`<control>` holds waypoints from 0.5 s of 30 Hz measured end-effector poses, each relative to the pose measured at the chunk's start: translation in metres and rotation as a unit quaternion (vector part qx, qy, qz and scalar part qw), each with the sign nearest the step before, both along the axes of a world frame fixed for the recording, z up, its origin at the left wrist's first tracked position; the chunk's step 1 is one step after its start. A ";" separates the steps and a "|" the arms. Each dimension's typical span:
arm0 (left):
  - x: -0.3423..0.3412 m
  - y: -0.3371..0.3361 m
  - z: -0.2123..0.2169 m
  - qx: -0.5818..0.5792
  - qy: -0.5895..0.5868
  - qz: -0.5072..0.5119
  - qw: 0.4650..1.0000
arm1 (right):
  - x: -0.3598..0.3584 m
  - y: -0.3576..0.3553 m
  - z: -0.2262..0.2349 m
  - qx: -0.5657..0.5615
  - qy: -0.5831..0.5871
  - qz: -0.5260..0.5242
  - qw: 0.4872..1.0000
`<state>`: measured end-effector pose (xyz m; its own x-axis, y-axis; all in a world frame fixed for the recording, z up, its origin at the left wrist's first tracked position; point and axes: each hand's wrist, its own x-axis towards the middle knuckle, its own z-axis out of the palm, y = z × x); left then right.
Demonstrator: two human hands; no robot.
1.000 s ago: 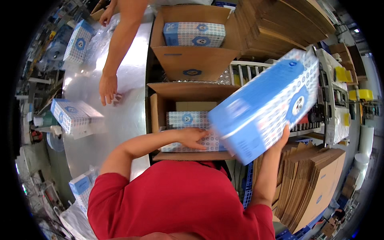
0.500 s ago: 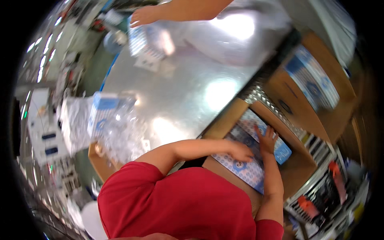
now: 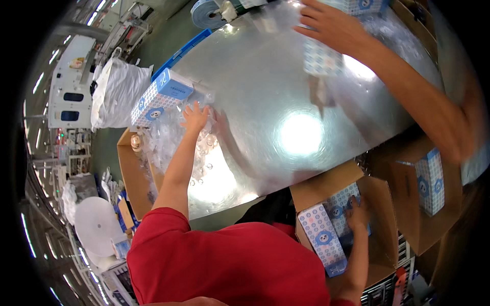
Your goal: The person repeatedly picks up small blue and white product boxes from a metal table and places them into a larger brown cardboard box. They arrange the items in rows, close the box flaps, and then move the filled box to a conveyor belt. This cycle repeats with multiple boxes.
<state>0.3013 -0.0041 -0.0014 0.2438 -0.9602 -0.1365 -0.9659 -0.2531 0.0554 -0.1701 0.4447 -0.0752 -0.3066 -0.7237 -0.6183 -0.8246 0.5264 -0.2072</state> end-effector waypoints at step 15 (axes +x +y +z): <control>0.098 0.019 0.000 -0.362 0.116 -0.214 0.900 | 0.071 -0.057 0.103 -0.273 -0.113 -0.025 0.955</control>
